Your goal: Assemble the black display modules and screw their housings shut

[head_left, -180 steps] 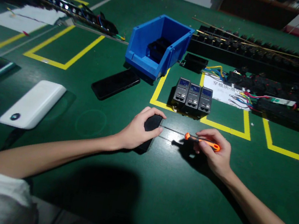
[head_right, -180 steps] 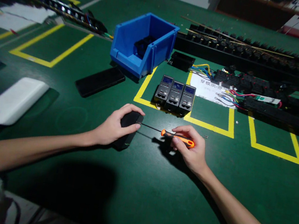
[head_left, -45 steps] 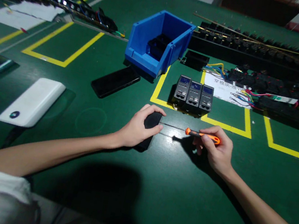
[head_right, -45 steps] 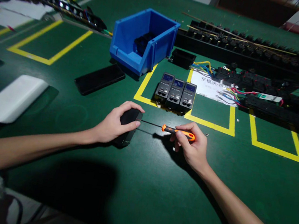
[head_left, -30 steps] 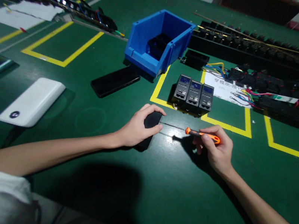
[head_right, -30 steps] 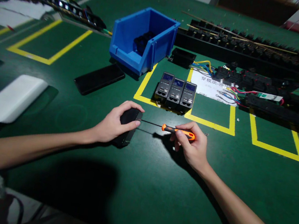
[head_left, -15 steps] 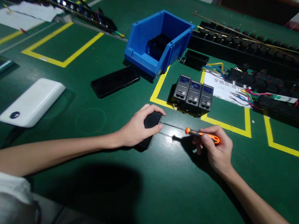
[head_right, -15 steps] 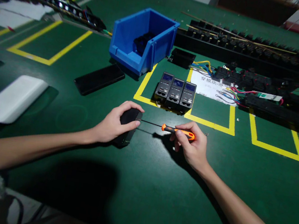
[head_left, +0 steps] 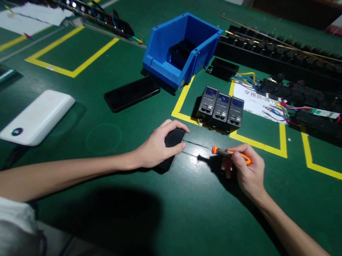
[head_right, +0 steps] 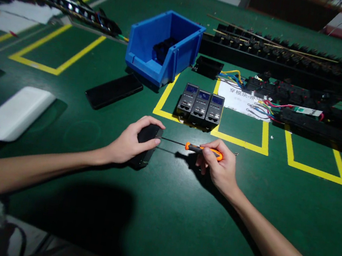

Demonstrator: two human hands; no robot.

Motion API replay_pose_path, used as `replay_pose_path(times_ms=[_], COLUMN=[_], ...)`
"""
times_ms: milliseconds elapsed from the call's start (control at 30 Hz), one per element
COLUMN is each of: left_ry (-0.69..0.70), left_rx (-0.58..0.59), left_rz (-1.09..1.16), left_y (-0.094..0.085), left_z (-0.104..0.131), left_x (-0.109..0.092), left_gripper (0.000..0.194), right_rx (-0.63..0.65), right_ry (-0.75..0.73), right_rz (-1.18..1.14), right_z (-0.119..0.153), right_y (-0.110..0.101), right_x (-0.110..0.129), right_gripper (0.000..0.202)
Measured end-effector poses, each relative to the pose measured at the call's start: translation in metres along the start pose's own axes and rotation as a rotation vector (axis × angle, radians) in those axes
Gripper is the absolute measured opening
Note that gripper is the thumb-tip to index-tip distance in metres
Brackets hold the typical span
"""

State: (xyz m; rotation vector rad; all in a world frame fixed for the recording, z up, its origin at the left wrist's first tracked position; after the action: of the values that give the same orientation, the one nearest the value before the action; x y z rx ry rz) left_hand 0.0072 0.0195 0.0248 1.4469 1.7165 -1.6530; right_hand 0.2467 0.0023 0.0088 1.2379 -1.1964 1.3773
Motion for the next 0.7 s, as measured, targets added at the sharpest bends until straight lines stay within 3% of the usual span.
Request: replay_pose_path(times_ms=[233, 367, 700], left_ry=[-0.009, -0.015, -0.017], left_rx=[-0.014, -0.016, -0.017], left_rz=[0.017, 0.017, 0.019], left_y=[0.0001, 0.0000, -0.0005], left_z=[0.0000, 0.0000, 0.0002], left_x=[0.0026, 0.0023, 0.0024], left_gripper=[0.027, 0.027, 0.027], right_rx=[0.080, 0.043, -0.001], right_ry=[-0.065, -0.126, -0.093], right_rz=[0.009, 0.043, 0.058], right_z=[0.0019, 0.0018, 0.0040], right_y=[-0.0021, -0.0047, -0.0040], right_x=[-0.0001, 0.0012, 0.0011], right_gripper=[0.022, 0.023, 0.018])
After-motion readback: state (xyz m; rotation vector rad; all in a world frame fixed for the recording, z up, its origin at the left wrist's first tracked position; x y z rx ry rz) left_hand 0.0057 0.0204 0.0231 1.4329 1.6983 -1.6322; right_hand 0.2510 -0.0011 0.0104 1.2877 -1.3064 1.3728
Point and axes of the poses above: each hand's wrist, its own z-axis away from the middle knuckle, its own y-axis out of the palm, x = y × z, the point moved 5 cm from there along -z, towards the middle knuckle, and after that the axes turned 5 degrees about y, right-handed, at the moved point
